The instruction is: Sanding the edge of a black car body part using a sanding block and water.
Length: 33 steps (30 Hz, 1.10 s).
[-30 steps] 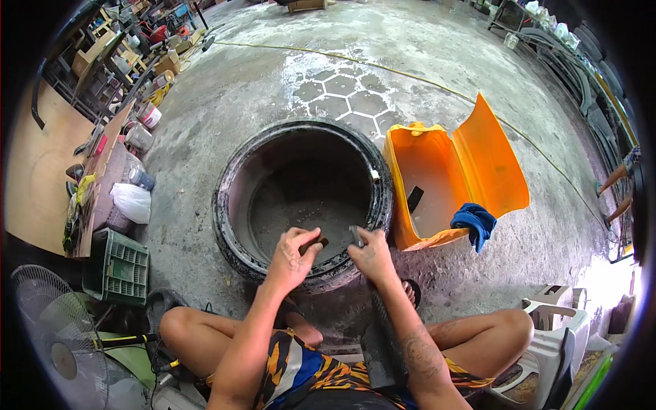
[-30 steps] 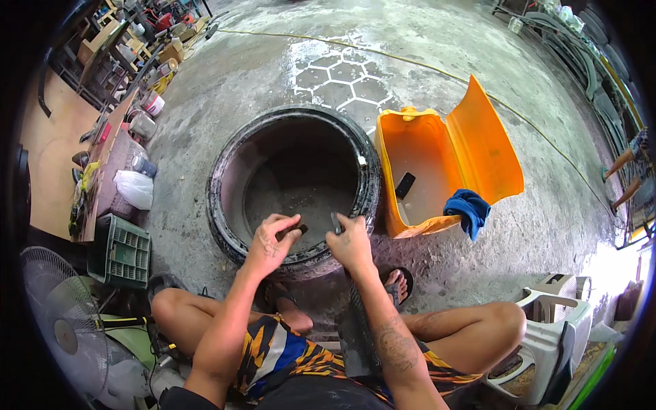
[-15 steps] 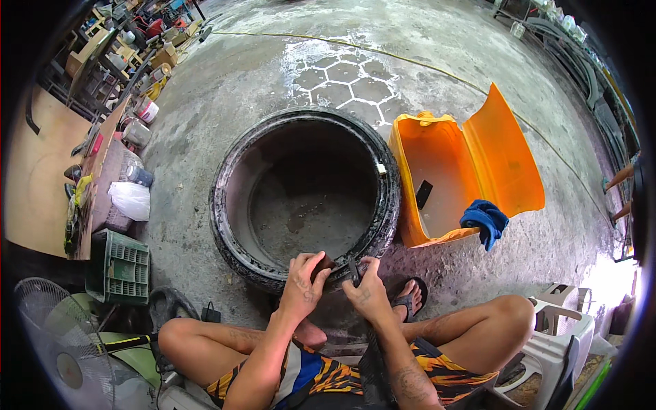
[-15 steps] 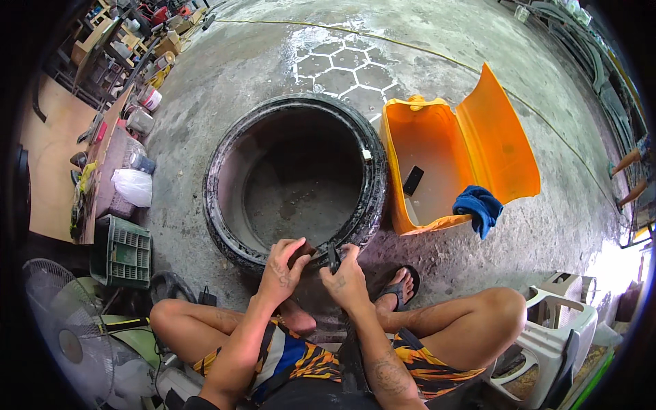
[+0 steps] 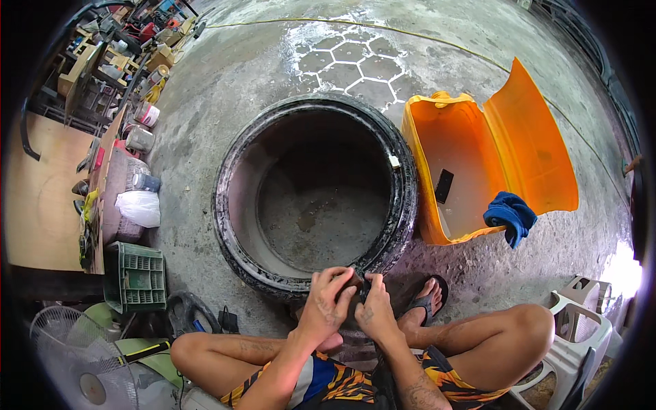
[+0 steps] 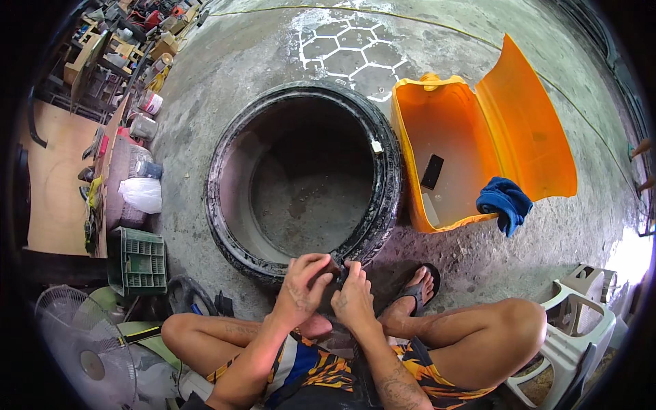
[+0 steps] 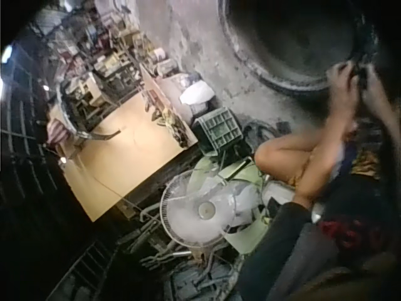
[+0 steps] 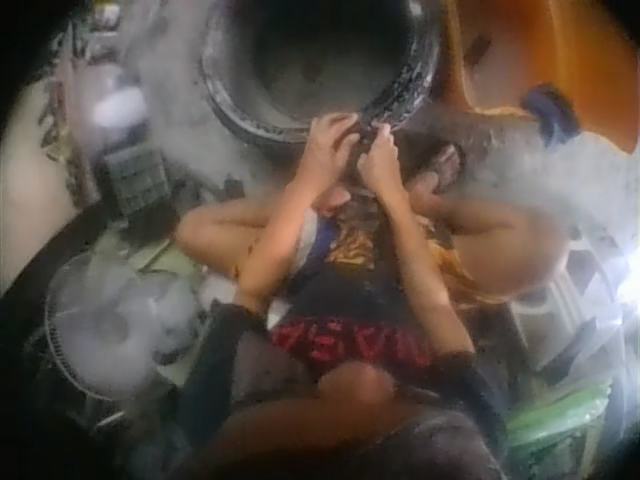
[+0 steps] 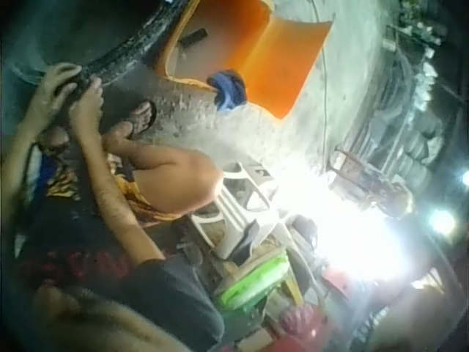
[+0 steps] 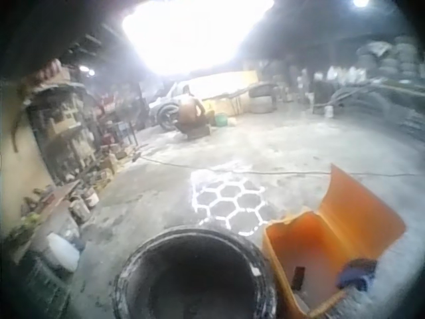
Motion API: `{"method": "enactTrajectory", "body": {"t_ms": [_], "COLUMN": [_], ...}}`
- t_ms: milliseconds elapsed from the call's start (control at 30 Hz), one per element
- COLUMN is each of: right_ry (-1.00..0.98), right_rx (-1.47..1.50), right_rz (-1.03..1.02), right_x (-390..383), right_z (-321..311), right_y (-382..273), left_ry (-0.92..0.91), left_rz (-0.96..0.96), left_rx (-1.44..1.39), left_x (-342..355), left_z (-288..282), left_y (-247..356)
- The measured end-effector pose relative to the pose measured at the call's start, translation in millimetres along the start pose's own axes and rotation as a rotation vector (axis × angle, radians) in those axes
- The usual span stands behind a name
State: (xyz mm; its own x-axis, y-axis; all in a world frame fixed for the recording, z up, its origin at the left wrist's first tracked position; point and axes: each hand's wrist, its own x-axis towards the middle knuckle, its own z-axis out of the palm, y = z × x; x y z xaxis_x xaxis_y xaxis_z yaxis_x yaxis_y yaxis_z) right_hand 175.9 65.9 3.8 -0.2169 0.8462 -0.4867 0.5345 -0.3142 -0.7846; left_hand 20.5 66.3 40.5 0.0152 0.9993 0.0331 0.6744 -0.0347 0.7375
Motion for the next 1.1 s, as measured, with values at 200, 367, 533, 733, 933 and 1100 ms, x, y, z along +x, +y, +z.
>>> {"method": "enactTrajectory", "body": {"t_ms": [200, 367, 533, 733, 933, 1100], "right_ry": [-0.032, -0.029, -0.033, -0.064, -0.099, -0.088], "right_rx": [0.026, 0.011, -0.014, -0.068, -0.108, -0.124], "right_rz": [0.033, 0.07, 0.05, 0.085, 0.13, 0.128], "right_x": [-1, -4, -1, 0, 1, 0], "right_z": [0, -2, -4, -8, -9, -5], "right_y": [6, -3, -5, -9, -13, -16], "left_ry": [-0.03, -0.095, -0.15, -0.154, -0.206, -0.248], "left_rz": [0.021, -0.039, 0.005, 0.025, 0.036, 0.0], "left_rx": [-0.012, -0.006, -0.001, -0.018, 0.006, 0.043], "left_x": [11, 28, 25, 39, 64, 44], "left_z": [5, 3, -10, 1, 11, -5], "left_y": [-4, 2, 2, -2, -8, -5]}}
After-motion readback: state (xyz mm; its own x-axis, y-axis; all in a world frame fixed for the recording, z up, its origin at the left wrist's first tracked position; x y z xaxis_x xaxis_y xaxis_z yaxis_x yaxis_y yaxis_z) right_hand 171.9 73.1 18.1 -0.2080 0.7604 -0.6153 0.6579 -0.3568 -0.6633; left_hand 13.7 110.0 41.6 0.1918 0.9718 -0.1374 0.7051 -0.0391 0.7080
